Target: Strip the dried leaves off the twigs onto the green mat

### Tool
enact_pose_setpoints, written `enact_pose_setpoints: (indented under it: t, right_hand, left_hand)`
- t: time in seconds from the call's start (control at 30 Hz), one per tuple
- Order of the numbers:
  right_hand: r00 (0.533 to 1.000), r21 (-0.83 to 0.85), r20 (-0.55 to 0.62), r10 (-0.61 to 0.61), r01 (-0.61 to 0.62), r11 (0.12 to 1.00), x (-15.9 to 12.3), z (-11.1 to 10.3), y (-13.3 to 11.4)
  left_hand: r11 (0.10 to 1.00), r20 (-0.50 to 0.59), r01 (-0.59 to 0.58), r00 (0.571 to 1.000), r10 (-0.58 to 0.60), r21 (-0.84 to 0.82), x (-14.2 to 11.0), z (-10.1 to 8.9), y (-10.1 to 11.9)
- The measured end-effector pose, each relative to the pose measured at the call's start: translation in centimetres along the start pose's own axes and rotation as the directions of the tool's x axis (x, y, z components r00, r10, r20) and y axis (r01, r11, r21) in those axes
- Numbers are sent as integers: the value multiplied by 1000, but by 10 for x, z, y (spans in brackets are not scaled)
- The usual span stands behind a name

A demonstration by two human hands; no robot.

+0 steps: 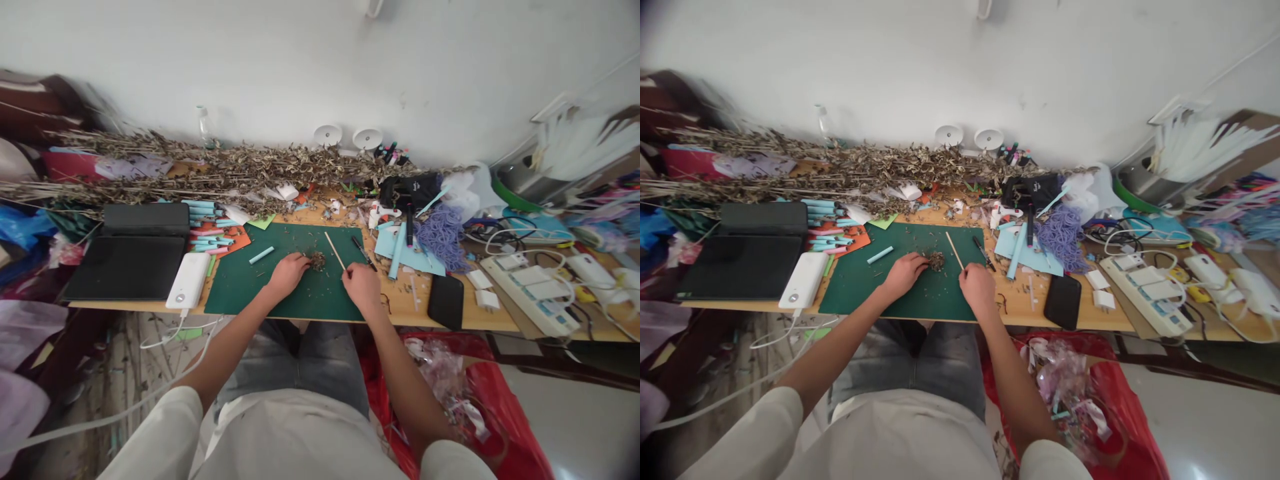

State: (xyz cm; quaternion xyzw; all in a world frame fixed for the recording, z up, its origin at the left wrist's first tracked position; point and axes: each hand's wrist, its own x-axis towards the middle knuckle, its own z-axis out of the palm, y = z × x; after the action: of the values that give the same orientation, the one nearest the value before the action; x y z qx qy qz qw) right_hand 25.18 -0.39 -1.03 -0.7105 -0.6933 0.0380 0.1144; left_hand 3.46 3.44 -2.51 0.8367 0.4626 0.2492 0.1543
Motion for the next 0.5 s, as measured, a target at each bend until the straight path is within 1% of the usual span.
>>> enact_pose_setpoints:
  t: [0.1, 0.17, 0.27, 0.37, 0.43, 0.5]
  right_hand:
    - [999, 11, 29, -30, 30, 999, -2, 2, -16]
    - [999, 10, 29, -37, 37, 999, 7, 0, -18]
    - [994, -25, 11, -104, 104, 994, 36, -5, -12]
    - [968, -99, 54, -243, 248, 964, 69, -7, -5]
    - [947, -151, 104, -304, 317, 936, 84, -6, -4]
    - [936, -189, 138, -323, 345, 920, 91, -4, -6]
  left_hand:
    - [999, -150, 3, 989, -8, -39, 7, -1, 4]
    - [1000, -219, 26, 976, -23, 15, 5, -4, 2]
    - [991, -208, 53, 978, -27, 122, -3, -10, -4]
    - [977, -211, 112, 975, -73, 183, -5, -14, -11]
    - [959, -221, 168, 968, -116, 228, 1, -17, -17]
    - [939, -205, 202, 968, -147, 280, 14, -20, -22]
